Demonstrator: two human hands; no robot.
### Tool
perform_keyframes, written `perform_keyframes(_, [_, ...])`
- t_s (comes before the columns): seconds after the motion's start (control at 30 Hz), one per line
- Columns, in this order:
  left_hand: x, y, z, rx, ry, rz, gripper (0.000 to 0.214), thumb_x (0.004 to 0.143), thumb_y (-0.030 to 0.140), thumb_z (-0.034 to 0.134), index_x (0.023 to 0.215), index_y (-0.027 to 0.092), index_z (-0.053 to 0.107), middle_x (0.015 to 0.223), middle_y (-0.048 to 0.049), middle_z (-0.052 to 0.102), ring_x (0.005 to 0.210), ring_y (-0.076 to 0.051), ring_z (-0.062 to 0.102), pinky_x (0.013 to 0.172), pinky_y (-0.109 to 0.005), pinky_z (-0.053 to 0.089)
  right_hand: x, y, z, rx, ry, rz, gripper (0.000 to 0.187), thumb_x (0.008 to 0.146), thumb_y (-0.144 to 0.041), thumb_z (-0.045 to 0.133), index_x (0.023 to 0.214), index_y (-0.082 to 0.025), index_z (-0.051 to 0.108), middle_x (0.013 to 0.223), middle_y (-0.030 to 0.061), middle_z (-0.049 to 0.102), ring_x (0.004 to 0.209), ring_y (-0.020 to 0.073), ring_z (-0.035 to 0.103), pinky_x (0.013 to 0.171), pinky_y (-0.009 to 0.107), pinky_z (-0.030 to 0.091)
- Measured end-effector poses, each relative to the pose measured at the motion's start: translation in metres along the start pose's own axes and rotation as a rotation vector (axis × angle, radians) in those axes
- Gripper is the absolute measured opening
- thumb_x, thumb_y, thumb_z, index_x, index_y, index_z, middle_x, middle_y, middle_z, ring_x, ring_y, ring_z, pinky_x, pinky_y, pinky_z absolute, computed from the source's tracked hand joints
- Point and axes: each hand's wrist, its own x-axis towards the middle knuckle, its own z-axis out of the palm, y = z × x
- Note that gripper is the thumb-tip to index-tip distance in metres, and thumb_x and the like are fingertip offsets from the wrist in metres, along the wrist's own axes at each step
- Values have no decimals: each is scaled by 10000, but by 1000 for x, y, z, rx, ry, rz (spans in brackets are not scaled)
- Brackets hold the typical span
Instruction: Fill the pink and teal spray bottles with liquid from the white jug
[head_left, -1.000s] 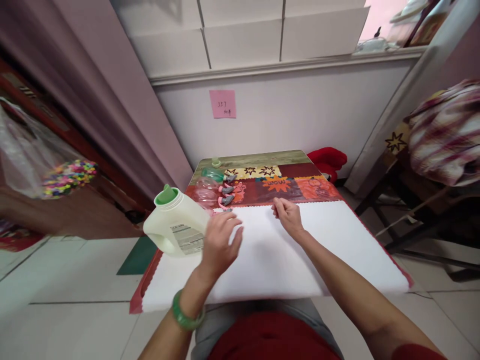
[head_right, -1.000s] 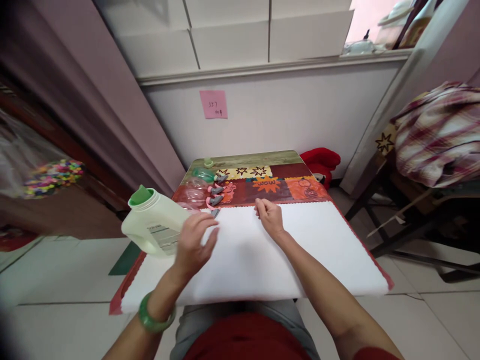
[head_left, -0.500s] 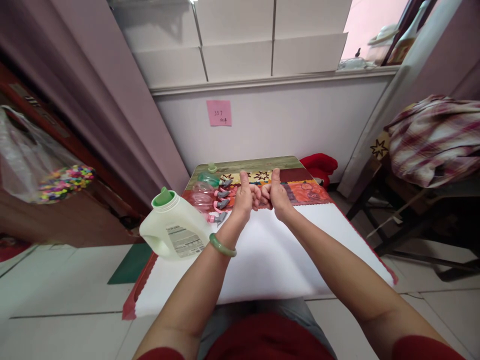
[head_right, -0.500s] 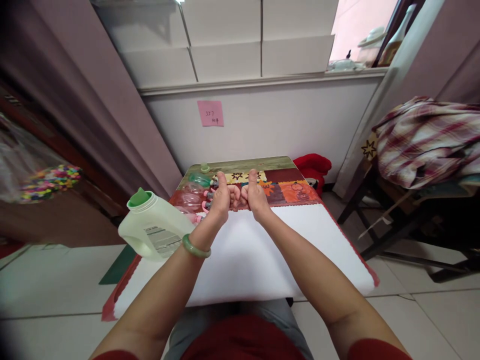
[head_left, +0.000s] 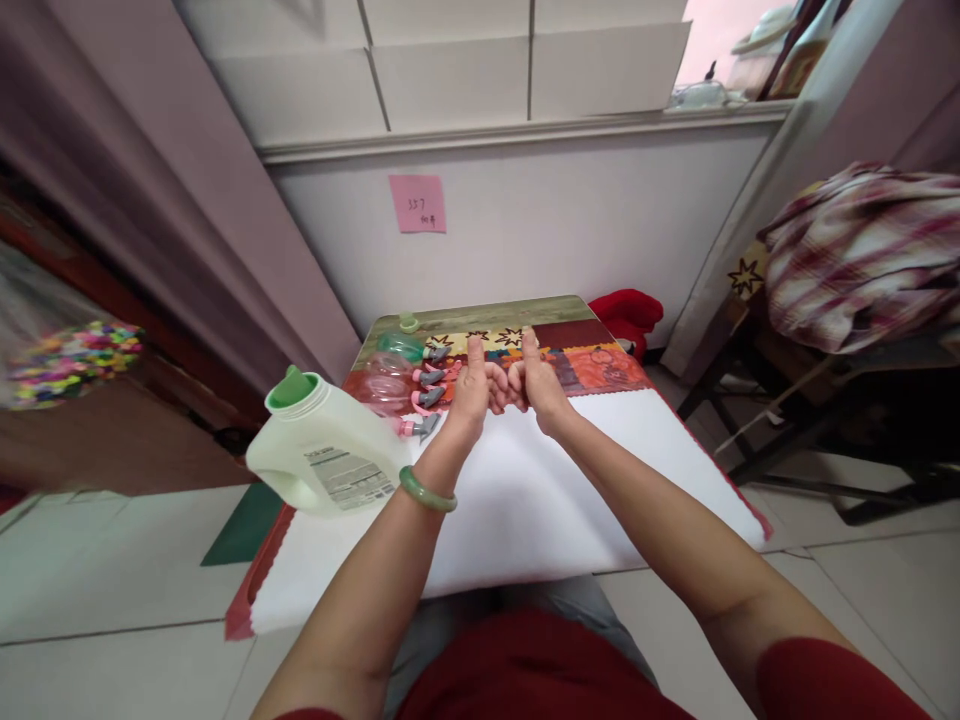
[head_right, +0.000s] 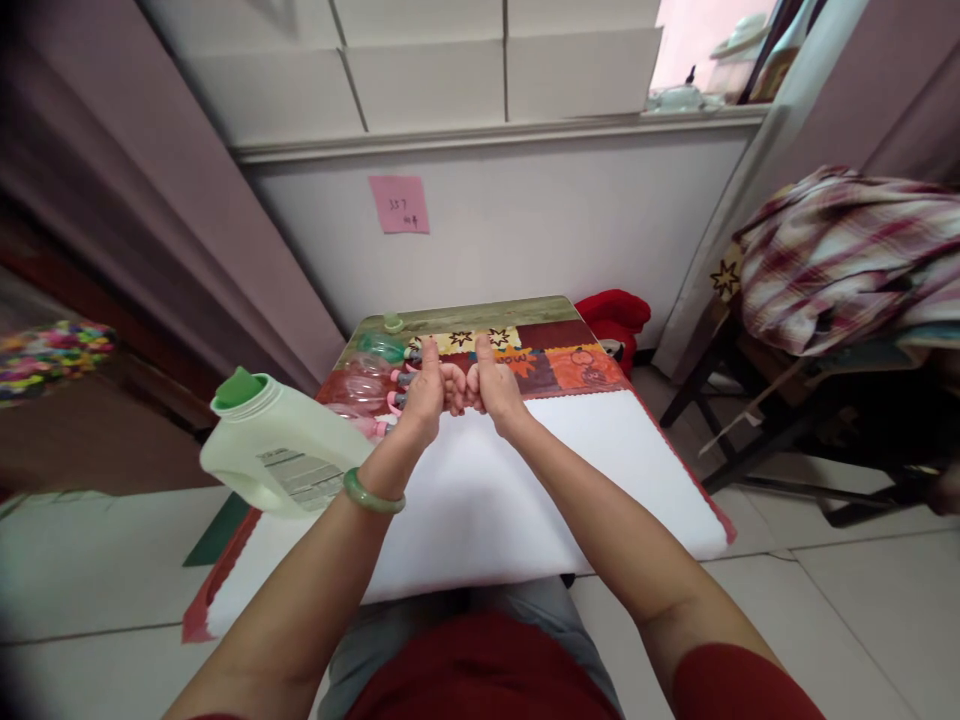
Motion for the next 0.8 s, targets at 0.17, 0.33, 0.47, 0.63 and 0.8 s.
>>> perform_keyframes(0.17, [-22, -65, -20, 313, 11, 68, 774, 755, 841, 533, 1133, 182, 680, 1089, -183, 758, 951, -324, 724, 867, -479, 550, -13, 67, -69, -707, 228, -189, 714, 920, -794, 362, 1239, -226, 656, 1363, 140, 662, 1277, 330, 594, 1096, 509, 420])
perform_keyframes(0.33, [-45, -125, -39, 618, 14, 144, 838, 769, 675, 680, 1454, 212, 549, 1649, -194, 351, 1559, -405, 201, 1240, -600, 98, -25, 132, -175, -1244, 387, 79, 799, 968, -685, 403, 1585, -178, 363, 1681, 184, 276, 1561, 404, 195, 1226, 652, 102])
perform_keyframes(0.47, [-44, -152, -30, 1054, -61, 135, 856, 905, 678, 516, 1595, 197, 353, 1693, -217, 206, 1577, -382, 134, 1233, -620, 107, -19, 153, -224, -1349, 335, 180, 863, 961, -733, 345, 1607, -162, 313, 1689, 192, 243, 1569, 391, 175, 1223, 669, 70])
perform_keyframes(0.63, [-40, -163, -15, 1202, -57, 133, 860, 930, 728, 396, 1619, 222, 295, 1701, -212, 175, 1580, -377, 117, 1225, -640, 102, -6, 160, -238, -1384, 271, 177, 929, 936, -784, 317, 1615, -150, 287, 1686, 206, 239, 1566, 392, 185, 1212, 695, 71])
perform_keyframes(0.8, [-40, -161, -11, 1187, -54, 118, 886, 922, 751, 377, 1621, 215, 287, 1705, -216, 148, 1580, -384, 110, 1225, -644, 95, -1, 162, -243, -1423, 268, 165, 951, 932, -797, 293, 1619, -140, 262, 1686, 215, 235, 1563, 397, 180, 1201, 709, 105])
